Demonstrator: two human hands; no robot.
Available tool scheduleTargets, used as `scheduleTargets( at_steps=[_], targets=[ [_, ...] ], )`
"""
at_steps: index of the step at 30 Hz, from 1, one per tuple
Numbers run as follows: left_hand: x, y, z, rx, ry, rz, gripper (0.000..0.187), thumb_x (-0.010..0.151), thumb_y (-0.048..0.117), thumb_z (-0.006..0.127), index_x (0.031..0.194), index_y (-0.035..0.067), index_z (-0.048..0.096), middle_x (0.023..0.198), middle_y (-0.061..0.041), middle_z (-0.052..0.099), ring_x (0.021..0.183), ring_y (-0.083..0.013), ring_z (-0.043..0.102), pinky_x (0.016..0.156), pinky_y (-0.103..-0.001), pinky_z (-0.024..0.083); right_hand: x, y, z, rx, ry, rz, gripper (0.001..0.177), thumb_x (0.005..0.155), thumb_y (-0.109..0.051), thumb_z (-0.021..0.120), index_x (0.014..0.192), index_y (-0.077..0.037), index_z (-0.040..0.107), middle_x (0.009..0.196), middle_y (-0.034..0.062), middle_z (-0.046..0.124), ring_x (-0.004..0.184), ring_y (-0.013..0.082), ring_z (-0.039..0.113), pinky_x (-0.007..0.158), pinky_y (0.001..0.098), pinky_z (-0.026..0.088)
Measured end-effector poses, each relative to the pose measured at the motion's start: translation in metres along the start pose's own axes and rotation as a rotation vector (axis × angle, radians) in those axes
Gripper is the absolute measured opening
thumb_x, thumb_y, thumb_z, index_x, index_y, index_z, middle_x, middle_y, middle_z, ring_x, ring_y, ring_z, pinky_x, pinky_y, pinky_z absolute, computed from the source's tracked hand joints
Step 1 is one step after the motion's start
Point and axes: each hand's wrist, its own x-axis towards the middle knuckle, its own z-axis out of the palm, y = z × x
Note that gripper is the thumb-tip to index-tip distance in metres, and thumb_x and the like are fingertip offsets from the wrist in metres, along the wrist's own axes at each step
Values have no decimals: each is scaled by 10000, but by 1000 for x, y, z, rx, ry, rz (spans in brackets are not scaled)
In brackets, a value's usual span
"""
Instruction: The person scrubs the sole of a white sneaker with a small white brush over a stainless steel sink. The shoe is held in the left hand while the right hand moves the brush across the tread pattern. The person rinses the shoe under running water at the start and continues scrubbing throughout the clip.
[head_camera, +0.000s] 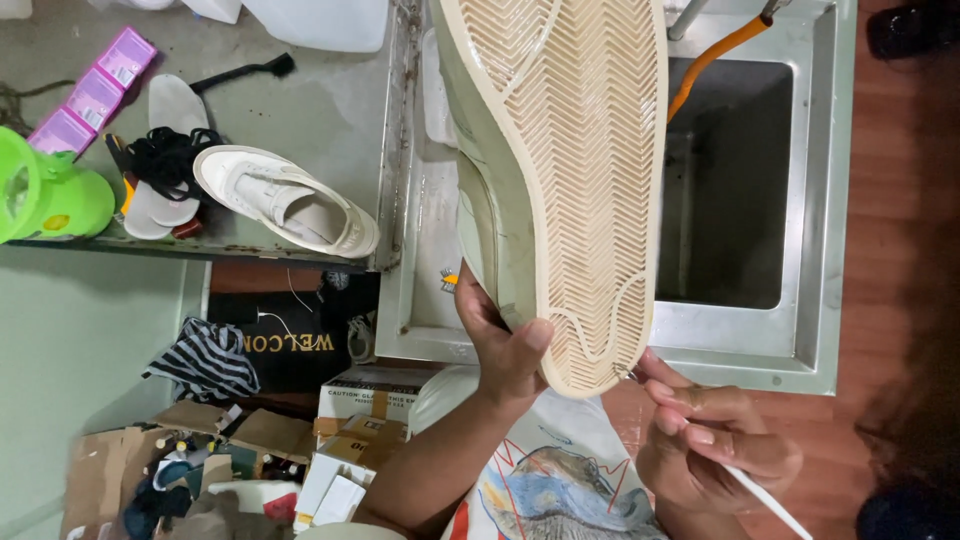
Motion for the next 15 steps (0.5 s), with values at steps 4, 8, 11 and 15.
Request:
scheduleTargets(
  at_steps=[4, 8, 11, 15],
  targets=[
    [-6, -3, -1, -22, 38, 5, 984, 913, 416, 950, 1591, 52, 336, 1503, -150, 566, 1391, -301, 563, 1183, -498, 525, -6, -4, -6, 29, 30, 49, 206, 949, 39, 721, 978, -57, 541, 1036, 190, 712, 1036, 236, 814, 1070, 586, 717],
    [-17, -5, -5, 80, 106, 29, 1014, 900, 465, 935, 1580, 56, 304, 1560, -162, 507, 1427, -287, 518, 1178, -506, 508, -2, -12, 4, 81, -10, 64, 201, 960, 34, 717, 1037, -75, 567, 1076, 191, 711, 1091, 252, 810, 1149, 587, 681],
    [-19, -6, -5, 63, 85, 59, 1035, 924, 455, 927, 1607, 61, 255, 1612, -176, 455, 1479, -299, 476, 1234, -521, 473, -1, -8, 7, 45, 46, 15, 244, 981, 52, 678, 1054, -75, 483, 1074, 198, 697, 1092, 292, 792, 1094, 623, 689],
    [-25, -16, -19, 162, 68, 133, 988, 959, 365, 854, 1631, 45, 205, 1649, -200, 401, 1527, -313, 431, 1289, -536, 416, -2, -9, 8, -32, 94, 6, 322, 984, 33, 667, 1020, -89, 370, 1028, 179, 667, 1042, 238, 792, 1005, 600, 727]
  ],
)
